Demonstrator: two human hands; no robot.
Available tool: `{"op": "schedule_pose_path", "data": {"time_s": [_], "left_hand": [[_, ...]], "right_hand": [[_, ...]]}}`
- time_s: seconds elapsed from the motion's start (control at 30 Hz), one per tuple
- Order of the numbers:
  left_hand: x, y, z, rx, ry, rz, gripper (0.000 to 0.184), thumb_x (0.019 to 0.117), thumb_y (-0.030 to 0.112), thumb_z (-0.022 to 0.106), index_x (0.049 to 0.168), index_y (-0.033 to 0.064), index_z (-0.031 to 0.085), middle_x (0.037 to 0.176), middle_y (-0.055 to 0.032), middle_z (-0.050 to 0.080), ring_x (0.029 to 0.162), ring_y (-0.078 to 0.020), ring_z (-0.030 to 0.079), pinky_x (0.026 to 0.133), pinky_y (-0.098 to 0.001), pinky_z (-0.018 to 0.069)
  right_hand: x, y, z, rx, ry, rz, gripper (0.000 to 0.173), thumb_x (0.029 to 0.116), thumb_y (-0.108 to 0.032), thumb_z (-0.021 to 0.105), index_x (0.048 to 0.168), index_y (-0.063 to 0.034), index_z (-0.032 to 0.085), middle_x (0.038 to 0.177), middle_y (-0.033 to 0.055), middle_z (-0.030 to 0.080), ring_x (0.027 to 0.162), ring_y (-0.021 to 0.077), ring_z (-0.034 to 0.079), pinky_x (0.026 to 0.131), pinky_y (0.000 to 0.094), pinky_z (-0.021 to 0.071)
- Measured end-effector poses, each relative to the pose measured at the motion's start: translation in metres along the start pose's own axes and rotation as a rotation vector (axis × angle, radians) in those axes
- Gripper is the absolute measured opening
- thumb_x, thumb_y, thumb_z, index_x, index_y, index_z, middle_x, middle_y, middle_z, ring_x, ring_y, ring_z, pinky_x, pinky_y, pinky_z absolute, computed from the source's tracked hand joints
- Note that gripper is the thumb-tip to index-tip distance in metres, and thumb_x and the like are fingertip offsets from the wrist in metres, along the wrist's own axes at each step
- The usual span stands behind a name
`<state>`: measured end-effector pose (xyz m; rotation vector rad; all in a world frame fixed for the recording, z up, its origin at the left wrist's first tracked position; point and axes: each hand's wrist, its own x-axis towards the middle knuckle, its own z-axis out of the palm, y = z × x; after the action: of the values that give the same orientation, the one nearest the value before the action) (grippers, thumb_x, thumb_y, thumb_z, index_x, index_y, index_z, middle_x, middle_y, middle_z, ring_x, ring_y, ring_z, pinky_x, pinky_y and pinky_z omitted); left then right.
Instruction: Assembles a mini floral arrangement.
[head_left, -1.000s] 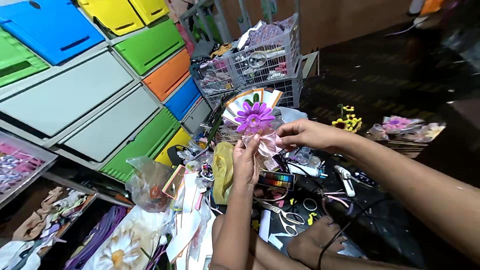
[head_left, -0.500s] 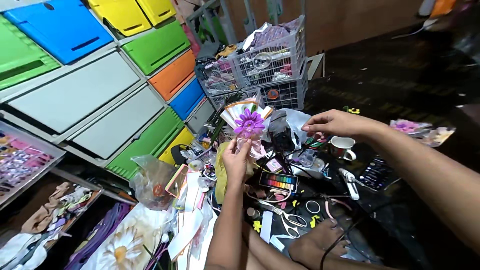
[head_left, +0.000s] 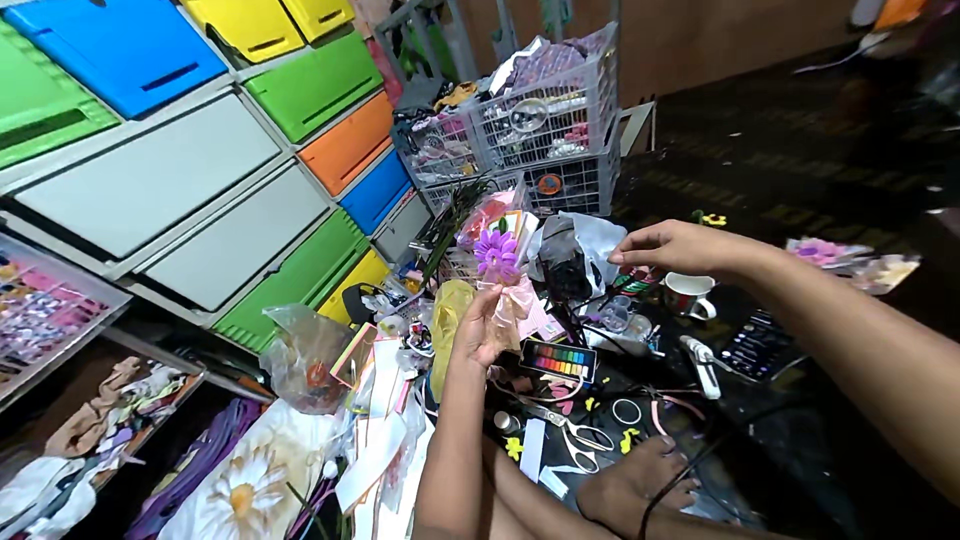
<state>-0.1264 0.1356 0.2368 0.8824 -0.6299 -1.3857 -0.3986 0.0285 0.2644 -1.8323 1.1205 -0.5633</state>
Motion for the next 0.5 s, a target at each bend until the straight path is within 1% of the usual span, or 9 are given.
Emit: {"op": "schedule_pose_path", "data": {"time_s": [0.03,0.07,0.13,0.2,0.33,0.43,0.5], "left_hand": [[0.0,-0.002,-0.001,0.089,0.001,0.067,0.017,0.1064,0.014,0.044,0.109,0.0088,0.06,0.09,-0.0055,0.069,0.08,-0.014,0.069,0.074,-0.0301,0.059],[0.001,-0.004,0.0,0.184,0.015,0.147,0.015,0.1055,0.009,0.046,0.111,0.0059,0.06,0.091,-0.0058,0.068,0.082,-0.0141,0.068,0.077,-0.0314,0.0583],[0.002,-0.007,0.003,0.364,0.063,0.292,0.011,0.1013,0.002,0.055,0.109,0.0002,0.064,0.09,-0.0073,0.07,0.079,-0.0134,0.069,0.076,-0.0308,0.059],[0.002,-0.008,0.004,0.476,0.077,0.374,0.012,0.0974,-0.001,0.062,0.109,-0.0023,0.065,0.091,-0.0083,0.071,0.079,-0.0128,0.069,0.077,-0.0303,0.0588],[0.002,-0.009,0.006,0.503,0.076,0.413,0.017,0.0957,-0.001,0.065,0.112,-0.0026,0.066,0.095,-0.0091,0.071,0.081,-0.0134,0.069,0.078,-0.0304,0.0591],[0.0,-0.01,0.007,0.502,0.081,0.413,0.017,0.096,-0.001,0.065,0.113,-0.0017,0.066,0.095,-0.0084,0.071,0.081,-0.0127,0.069,0.078,-0.0302,0.0589],[-0.001,-0.01,0.008,0.508,0.078,0.416,0.015,0.0965,0.0,0.064,0.112,-0.0014,0.066,0.094,-0.008,0.071,0.081,-0.0124,0.069,0.078,-0.0296,0.0586]], "right_hand": [[0.0,-0.001,0.001,-0.003,-0.003,-0.005,0.024,0.1064,-0.015,0.054,0.111,0.0035,0.068,0.096,0.0143,0.068,0.08,0.0177,0.061,0.075,0.0356,0.0522],[-0.001,-0.001,0.001,-0.004,-0.009,-0.014,0.023,0.1063,-0.015,0.054,0.11,0.0035,0.068,0.094,0.0133,0.067,0.079,0.0168,0.06,0.073,0.0348,0.052],[0.001,0.001,0.002,-0.016,-0.022,-0.036,0.022,0.1059,-0.014,0.055,0.109,0.0028,0.069,0.092,0.0123,0.066,0.078,0.0171,0.061,0.073,0.0352,0.0531],[0.001,-0.001,0.003,-0.041,-0.037,-0.048,0.021,0.1057,-0.013,0.056,0.11,0.0029,0.069,0.093,0.0135,0.067,0.079,0.0183,0.061,0.075,0.0368,0.0529],[0.0,-0.003,0.001,-0.085,-0.049,-0.063,0.021,0.1054,-0.014,0.056,0.109,0.0019,0.069,0.09,0.012,0.067,0.076,0.0166,0.06,0.072,0.0352,0.0524],[-0.004,-0.009,0.001,-0.08,-0.039,-0.063,0.02,0.105,-0.014,0.057,0.109,0.0019,0.069,0.092,0.0124,0.067,0.078,0.0167,0.06,0.076,0.0359,0.0516],[-0.005,-0.011,0.002,-0.092,-0.043,-0.076,0.02,0.1047,-0.014,0.057,0.108,0.0012,0.069,0.092,0.0116,0.068,0.077,0.0153,0.061,0.075,0.0345,0.0515]]}}
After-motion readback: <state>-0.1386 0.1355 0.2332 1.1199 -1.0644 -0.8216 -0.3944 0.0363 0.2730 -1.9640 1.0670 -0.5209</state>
